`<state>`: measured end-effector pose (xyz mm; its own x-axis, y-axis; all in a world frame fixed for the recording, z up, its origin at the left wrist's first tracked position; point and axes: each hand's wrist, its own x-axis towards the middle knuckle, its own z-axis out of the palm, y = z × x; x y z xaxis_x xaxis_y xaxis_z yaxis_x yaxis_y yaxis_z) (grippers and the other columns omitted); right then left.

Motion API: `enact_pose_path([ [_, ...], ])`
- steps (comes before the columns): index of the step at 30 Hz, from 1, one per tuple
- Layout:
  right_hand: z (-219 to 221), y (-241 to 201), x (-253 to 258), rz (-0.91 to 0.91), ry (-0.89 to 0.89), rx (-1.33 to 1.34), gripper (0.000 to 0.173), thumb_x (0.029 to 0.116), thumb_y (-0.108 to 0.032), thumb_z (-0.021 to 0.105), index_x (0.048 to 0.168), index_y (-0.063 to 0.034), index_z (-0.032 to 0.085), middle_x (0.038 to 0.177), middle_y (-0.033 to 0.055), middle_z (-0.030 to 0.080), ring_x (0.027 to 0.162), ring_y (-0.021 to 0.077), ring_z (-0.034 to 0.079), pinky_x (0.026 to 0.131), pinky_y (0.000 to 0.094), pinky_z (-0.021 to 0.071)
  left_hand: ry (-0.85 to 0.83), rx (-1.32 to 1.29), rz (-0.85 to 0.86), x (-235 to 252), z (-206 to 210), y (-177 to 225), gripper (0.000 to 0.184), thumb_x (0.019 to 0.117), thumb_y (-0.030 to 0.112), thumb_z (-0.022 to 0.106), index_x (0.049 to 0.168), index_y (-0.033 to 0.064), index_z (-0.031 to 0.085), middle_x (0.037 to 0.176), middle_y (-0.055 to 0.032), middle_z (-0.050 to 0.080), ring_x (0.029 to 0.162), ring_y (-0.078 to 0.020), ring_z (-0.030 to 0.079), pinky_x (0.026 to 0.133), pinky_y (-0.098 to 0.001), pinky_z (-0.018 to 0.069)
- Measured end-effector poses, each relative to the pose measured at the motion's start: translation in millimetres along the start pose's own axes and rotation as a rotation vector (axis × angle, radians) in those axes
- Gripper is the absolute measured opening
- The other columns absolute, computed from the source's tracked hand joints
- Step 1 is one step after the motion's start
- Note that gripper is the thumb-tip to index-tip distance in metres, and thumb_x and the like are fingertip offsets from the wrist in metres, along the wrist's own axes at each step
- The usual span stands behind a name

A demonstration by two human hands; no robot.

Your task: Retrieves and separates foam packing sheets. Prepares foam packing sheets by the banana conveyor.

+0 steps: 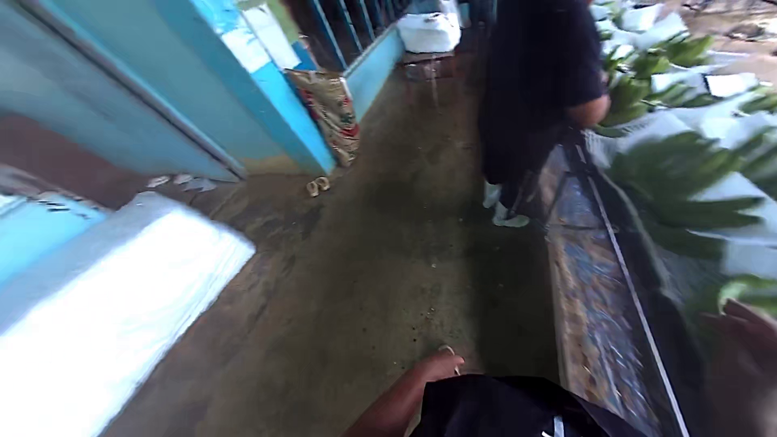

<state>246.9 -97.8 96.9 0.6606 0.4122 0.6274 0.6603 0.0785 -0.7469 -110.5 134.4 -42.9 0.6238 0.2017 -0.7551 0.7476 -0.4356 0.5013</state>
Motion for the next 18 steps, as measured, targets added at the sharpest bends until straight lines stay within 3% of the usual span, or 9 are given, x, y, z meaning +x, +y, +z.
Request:
enact_pose_path([
  [2,136.7,-19.1,14.8,0.065,-0.278,0.139,0.025,0.0968,-0.003,0.054,0.113,0.0121,0.065,0.108,0.0126,0.070,0.092,0.0055,0.067,0.085,0.0244,0.0580,0.162,-0.157,0.052,-9.0,-25.8,-50.4,0.038,0.1090,0.027,0.046,0.133,0.0042,0.064,0.134,-0.0181,0.065,0.129,-0.0293,0.058,0.114,-0.0496,0.0408],
  [3,193.8,-27.3,13.9,0.083,-0.432,0.206,0.022,0.0969,-0.005,0.056,0.111,0.0074,0.068,0.109,0.0100,0.071,0.095,0.0073,0.068,0.088,0.0267,0.0587,0.239,-0.172,0.170,-7.2,-36.2,-83.2,0.038,0.1092,0.029,0.045,0.130,0.0058,0.067,0.130,-0.0152,0.068,0.126,-0.0256,0.061,0.112,-0.0466,0.0444],
  [5,286.6,-41.8,8.0,0.025,-0.707,0.257,0.019,0.0961,-0.003,0.058,0.107,0.0020,0.074,0.110,0.0119,0.073,0.103,0.0175,0.070,0.094,0.0356,0.0586,0.251,-0.102,0.252,-10.8,-83.6,-105.7,0.040,0.1095,0.031,0.043,0.132,0.0076,0.065,0.131,-0.0150,0.067,0.126,-0.0274,0.061,0.111,-0.0492,0.0454],
  [7,356.4,-51.1,5.8,-0.064,-0.871,0.275,0.019,0.0935,-0.002,0.060,0.102,-0.0025,0.077,0.108,0.0115,0.075,0.104,0.0217,0.072,0.095,0.0376,0.0589,0.167,-0.001,0.260,-0.1,-149.8,-101.7,0.037,0.1087,0.025,0.047,0.138,0.0076,0.062,0.137,-0.0188,0.063,0.132,-0.0344,0.057,0.114,-0.0543,0.0417],
  [10,431.1,-35.6,21.3,-0.067,-0.995,0.329,0.018,0.0915,-0.002,0.063,0.101,-0.0036,0.079,0.111,0.0136,0.075,0.105,0.0244,0.072,0.095,0.0378,0.0580,0.087,0.009,0.237,14.1,-254.3,-73.6,0.045,0.1042,0.020,0.057,0.146,0.0031,0.054,0.145,-0.0242,0.056,0.137,-0.0393,0.052,0.116,-0.0561,0.0373],
  [13,493.0,-1.3,67.7,0.000,-1.003,0.291,0.017,0.0924,-0.002,0.065,0.102,-0.0035,0.079,0.118,0.0171,0.072,0.110,0.0272,0.070,0.097,0.0405,0.0570,0.146,-0.054,0.201,38.2,-349.8,-53.7,0.050,0.1031,0.027,0.060,0.143,-0.0025,0.054,0.143,-0.0276,0.055,0.134,-0.0414,0.053,0.113,-0.0591,0.0387],
  [16,561.6,41.6,122.9,0.046,-0.884,0.280,0.018,0.0910,-0.002,0.066,0.101,-0.0062,0.080,0.117,0.0145,0.072,0.109,0.0228,0.069,0.095,0.0370,0.0579,0.321,-0.064,0.269,86.4,-436.9,-60.2,0.053,0.1013,0.026,0.063,0.146,-0.0009,0.052,0.149,-0.0221,0.052,0.139,-0.0342,0.050,0.118,-0.0512,0.0371],
  [18,612.7,71.0,172.0,0.101,-0.847,0.321,0.018,0.0903,0.000,0.066,0.101,-0.0056,0.080,0.115,0.0138,0.072,0.107,0.0192,0.069,0.094,0.0319,0.0576,0.450,-0.100,0.351,115.8,-498.5,-72.3,0.055,0.0986,0.022,0.066,0.146,-0.0015,0.052,0.151,-0.0235,0.049,0.141,-0.0346,0.048,0.118,-0.0484,0.0372],
])
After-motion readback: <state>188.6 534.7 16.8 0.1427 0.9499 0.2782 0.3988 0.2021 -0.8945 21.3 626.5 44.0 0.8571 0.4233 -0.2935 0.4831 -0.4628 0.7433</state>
